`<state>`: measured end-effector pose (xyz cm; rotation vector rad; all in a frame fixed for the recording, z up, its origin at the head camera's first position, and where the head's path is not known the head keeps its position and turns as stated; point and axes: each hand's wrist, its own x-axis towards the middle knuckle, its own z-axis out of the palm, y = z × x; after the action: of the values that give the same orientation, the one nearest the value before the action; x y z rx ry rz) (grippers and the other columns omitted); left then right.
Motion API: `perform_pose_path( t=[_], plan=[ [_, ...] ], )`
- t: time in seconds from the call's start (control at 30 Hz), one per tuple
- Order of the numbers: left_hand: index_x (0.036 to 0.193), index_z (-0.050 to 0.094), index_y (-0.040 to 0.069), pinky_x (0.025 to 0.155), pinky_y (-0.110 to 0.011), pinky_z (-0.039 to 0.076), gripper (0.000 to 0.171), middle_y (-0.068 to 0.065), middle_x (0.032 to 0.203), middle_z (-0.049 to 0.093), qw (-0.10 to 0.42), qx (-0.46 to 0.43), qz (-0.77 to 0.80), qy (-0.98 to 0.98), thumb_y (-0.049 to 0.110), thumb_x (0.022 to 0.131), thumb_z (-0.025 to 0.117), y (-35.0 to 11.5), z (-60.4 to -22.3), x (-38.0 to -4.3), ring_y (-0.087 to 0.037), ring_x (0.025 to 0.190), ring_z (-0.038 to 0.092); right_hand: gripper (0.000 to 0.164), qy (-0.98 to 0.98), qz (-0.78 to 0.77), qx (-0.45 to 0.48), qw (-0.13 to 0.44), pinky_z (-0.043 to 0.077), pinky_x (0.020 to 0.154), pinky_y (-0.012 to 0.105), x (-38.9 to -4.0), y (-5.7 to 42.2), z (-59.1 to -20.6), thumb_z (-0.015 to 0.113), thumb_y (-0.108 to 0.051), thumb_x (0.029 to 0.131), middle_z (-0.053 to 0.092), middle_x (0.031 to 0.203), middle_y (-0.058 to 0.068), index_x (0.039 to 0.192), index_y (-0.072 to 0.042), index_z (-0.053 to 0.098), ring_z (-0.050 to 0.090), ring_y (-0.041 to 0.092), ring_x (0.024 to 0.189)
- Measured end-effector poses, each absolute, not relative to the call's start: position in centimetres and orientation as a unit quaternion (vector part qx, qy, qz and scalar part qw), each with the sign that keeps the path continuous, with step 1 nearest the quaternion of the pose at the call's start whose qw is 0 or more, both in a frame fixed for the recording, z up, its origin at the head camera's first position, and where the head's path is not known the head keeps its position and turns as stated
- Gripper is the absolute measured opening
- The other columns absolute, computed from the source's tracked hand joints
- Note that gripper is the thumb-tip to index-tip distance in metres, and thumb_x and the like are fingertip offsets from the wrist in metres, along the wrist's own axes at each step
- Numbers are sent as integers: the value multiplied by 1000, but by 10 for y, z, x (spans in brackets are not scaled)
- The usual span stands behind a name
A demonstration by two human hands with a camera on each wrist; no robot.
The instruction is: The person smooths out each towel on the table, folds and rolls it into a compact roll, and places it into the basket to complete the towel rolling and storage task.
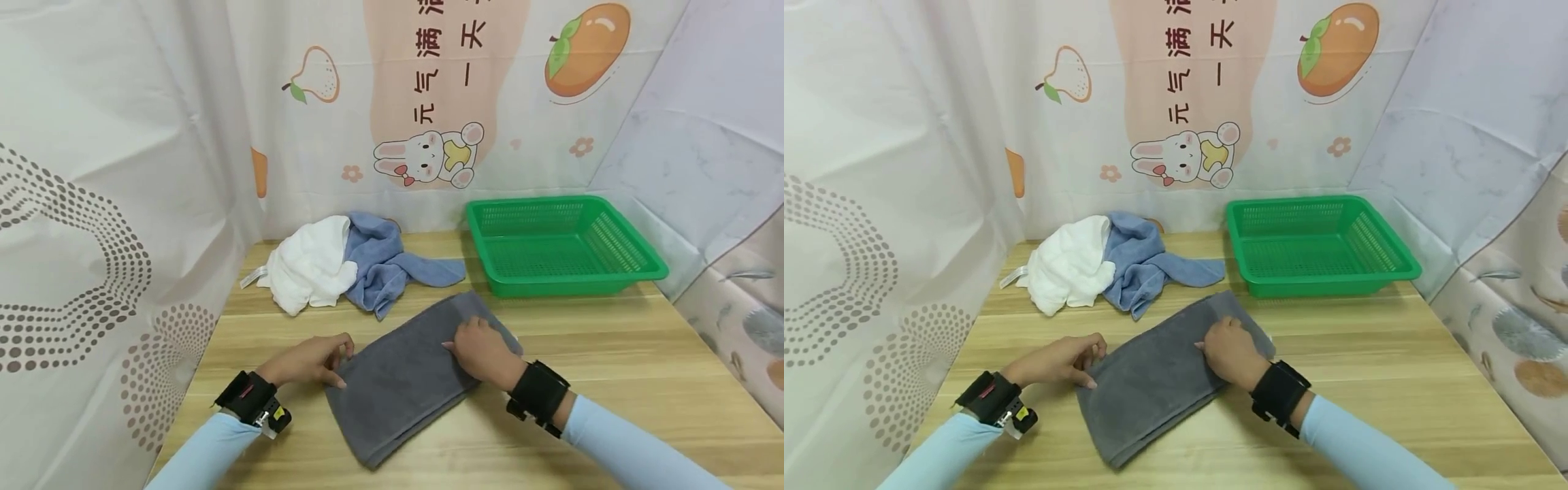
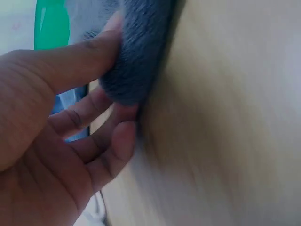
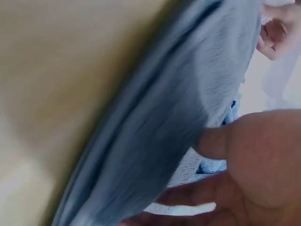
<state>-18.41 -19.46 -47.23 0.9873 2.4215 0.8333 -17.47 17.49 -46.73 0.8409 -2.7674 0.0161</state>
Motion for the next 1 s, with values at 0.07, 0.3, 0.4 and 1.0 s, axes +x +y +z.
perform_pose_path(
  t=[0.07, 0.3, 0.4, 1.0],
  plan=[
    [117, 55, 12, 70, -26, 47, 56, 3, 88, 57, 161, 368, 267, 876, 32, 78, 91, -182, -473, -176, -7, 79, 53, 46, -962, 19, 264, 68, 56, 66, 56, -184, 166, -467, 68, -31, 100, 58, 83, 31, 96, 15, 64, 62, 48, 80],
    [149, 52, 25, 114, -57, 35, 85, -11, 159, 39, 27, 500, 92, 861, 63, 77, 78, -122, -480, -149, -32, 150, 30, 61, -970, 49, 207, -118, 23, 108, 77, -241, 153, -477, 41, -32, 112, 21, 161, 37, 160, 3, 26, 19, 59, 146],
    [160, 37, 23, 120, -56, 24, 92, -12, 168, 25, 76, 539, 71, 836, 65, 84, 69, -100, -485, -144, -33, 156, 16, 61, -968, 36, 212, -127, 21, 111, 76, -262, 151, -478, 41, -33, 112, 19, 164, 31, 162, -2, 24, 18, 55, 149],
    [144, 48, 19, 115, -40, 35, 71, -9, 157, 37, 73, 514, 152, 841, 58, 90, 72, -102, -487, -149, -24, 144, 33, 32, -923, 48, 360, 127, 44, 104, 61, -228, 152, -484, 64, -4, 100, 56, 139, 23, 132, -3, 62, 53, 44, 130]
  ],
)
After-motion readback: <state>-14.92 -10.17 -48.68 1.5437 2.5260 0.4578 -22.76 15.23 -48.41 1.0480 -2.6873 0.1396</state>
